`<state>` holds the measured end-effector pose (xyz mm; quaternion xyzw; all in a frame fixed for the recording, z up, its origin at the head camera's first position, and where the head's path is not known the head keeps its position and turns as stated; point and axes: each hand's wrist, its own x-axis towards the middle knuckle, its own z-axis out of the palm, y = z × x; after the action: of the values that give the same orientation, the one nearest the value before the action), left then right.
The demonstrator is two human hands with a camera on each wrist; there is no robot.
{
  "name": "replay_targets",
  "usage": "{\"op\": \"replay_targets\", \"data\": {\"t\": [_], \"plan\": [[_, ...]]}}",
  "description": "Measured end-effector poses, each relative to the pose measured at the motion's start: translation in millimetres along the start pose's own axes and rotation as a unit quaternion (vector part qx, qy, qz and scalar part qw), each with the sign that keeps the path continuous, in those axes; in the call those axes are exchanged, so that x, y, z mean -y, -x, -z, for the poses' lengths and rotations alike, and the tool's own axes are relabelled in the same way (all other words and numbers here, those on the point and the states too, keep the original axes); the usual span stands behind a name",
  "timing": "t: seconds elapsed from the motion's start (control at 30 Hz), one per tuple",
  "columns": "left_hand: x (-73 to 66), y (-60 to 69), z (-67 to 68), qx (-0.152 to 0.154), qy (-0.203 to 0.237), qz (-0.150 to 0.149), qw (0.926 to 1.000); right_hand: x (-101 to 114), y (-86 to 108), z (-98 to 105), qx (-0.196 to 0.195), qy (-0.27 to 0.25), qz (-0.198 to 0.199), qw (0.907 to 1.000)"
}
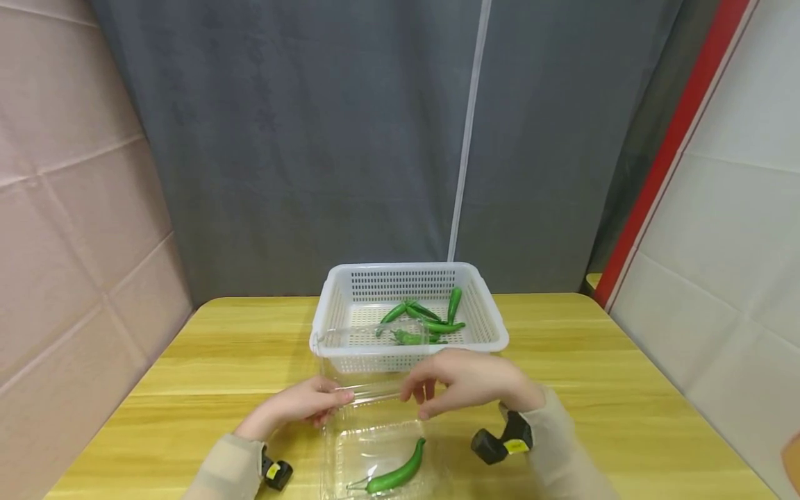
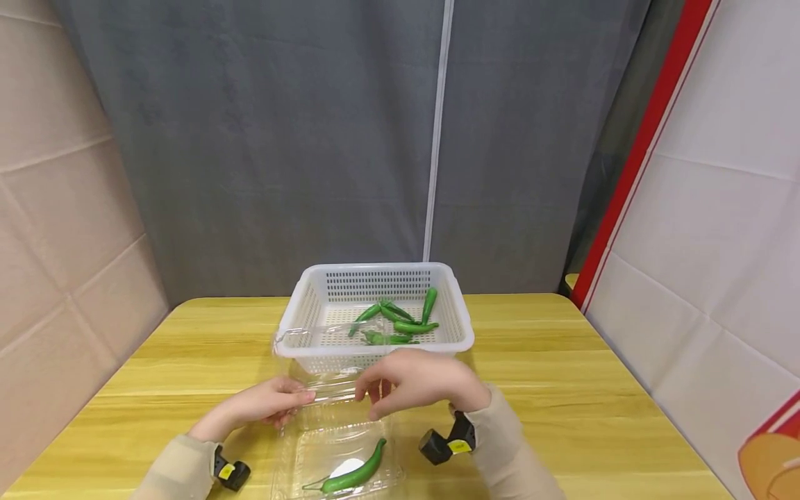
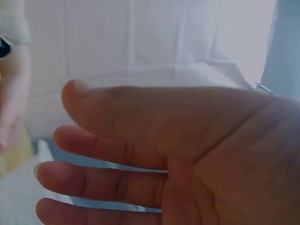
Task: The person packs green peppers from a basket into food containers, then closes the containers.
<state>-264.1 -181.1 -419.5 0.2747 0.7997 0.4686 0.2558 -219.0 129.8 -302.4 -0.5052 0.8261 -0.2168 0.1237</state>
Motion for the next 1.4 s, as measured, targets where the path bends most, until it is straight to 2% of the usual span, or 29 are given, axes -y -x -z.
{"op": "replay_targets", "data": {"t": [0.1,0.27,0.47,0.57,0.67,0.77,0.83,0.93,1.27,1.3,1.4], "plan": [[0.0,0.0,1.6,-0.002,-0.001,0.0,1.0,-8.3,13.8,16.1,-0.04,-0.029,0.006,0.9988],[0.6,0.1,1.8,0.0,0.007,-0.006,1.0,-27.7,22.6,41.0,-0.093,-0.064,-0.035,0.993],[1.8,2.8,2.7,-0.011,0.005,0.0,0.9999,-49.9,7.5,77.6,-0.121,-0.056,-0.118,0.984],[1.6,4.0,3.1,-0.012,0.006,0.002,0.9999,-62.7,-3.2,91.8,-0.144,-0.055,-0.159,0.9752],[0.5,5.1,3.0,-0.013,0.009,0.002,0.9999,-77.4,-15.6,100.9,-0.181,-0.06,-0.21,0.959],[0.0,5.6,1.7,-0.015,0.006,0.002,0.9999,-94.4,-26.5,104.4,-0.215,-0.078,-0.273,0.9345],[0.8,5.4,-0.1,-0.015,0.002,0.002,0.9999,-107.4,-31.1,103.7,-0.229,-0.097,-0.311,0.9174],[2.4,5.2,-3.1,-0.012,0.003,0.0,0.9999,-121.3,-34.3,99.3,-0.234,-0.119,-0.351,0.8989],[-1.7,2.6,-2.6,-0.002,0.006,-0.005,1.0,-157.9,-33.2,78.6,-0.24,-0.204,-0.419,0.8516],[-2.5,2.1,-2.1,-0.001,0.005,-0.005,1.0,-160.7,-33.5,77.9,-0.239,-0.211,-0.423,0.8484],[-3.9,0.8,-1.1,-0.007,0.0,-0.004,1.0,-169.1,-38.3,76.6,-0.239,-0.22,-0.419,0.8478]]}}
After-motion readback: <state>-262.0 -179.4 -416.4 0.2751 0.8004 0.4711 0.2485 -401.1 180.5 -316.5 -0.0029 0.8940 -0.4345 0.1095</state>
